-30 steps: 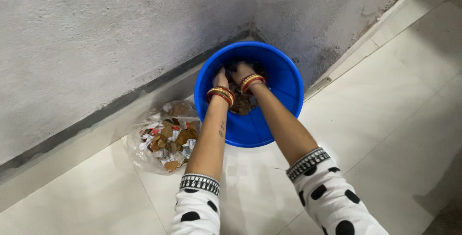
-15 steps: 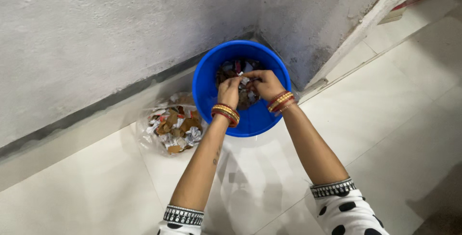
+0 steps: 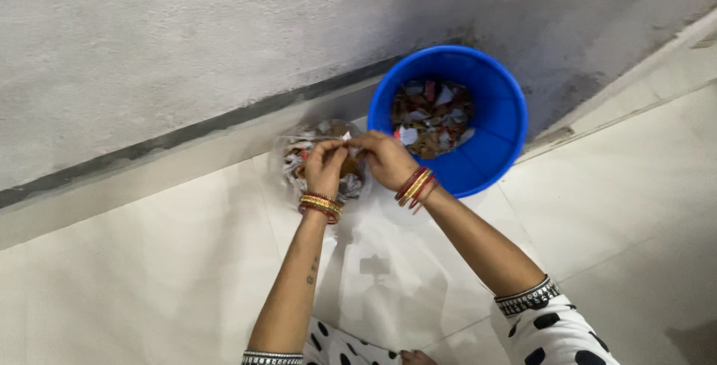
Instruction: The person sits on the floor and transfers crumpled paper and cardboard scraps from a blue plastic bucket into a clear plastic bag. They repeatedly reach into the bucket, pick up handfuls of waste, and place them into the bag until the bucket is empty.
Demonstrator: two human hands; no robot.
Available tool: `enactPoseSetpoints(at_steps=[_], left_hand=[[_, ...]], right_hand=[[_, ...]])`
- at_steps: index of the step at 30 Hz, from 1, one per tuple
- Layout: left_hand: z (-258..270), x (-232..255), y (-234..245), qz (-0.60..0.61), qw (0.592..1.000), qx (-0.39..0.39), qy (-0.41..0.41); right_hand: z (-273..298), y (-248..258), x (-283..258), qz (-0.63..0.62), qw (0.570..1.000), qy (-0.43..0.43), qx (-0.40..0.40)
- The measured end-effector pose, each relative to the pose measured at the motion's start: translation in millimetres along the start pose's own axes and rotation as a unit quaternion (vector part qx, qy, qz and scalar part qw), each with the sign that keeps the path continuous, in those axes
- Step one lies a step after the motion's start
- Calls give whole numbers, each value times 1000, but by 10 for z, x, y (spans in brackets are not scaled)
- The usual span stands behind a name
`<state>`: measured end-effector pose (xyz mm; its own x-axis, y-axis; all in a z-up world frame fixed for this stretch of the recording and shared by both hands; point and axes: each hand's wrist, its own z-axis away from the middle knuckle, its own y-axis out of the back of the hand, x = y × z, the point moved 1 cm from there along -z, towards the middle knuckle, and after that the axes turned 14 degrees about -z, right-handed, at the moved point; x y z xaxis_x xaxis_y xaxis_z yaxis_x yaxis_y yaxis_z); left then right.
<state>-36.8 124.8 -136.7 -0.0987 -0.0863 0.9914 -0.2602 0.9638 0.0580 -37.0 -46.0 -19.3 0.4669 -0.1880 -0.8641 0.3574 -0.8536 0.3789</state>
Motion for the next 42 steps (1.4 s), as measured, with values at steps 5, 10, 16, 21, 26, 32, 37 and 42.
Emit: enactPoseSetpoints(at_steps=[5, 10, 16, 21, 26, 32, 37, 42], left_hand=[[-43, -531, 375, -8, 995, -30, 96], [-88, -851, 515, -93, 994, 1, 61], [-27, -723, 474, -48, 992, 9, 115], [77, -250, 221, -87, 995, 36, 37], [198, 214, -52, -84, 996, 32, -10], [281, 688, -598, -76, 993, 8, -87], [121, 616, -1260, -56, 984, -27, -164], [-512, 72, -1944, 160, 980, -98, 66]], right_hand=[[-115, -524, 269, 84, 996, -23, -10], [-171, -689, 453, 81, 994, -70, -5], [-88, -666, 459, 105, 993, -47, -9], [-16, -572, 193, 71, 992, -94, -46], [99, -335, -195, 66, 997, -20, -19], [294, 239, -374, 63, 997, 2, 42], [358, 811, -12, 67, 991, 19, 117], [67, 1313, 835, 16, 978, -153, 142]])
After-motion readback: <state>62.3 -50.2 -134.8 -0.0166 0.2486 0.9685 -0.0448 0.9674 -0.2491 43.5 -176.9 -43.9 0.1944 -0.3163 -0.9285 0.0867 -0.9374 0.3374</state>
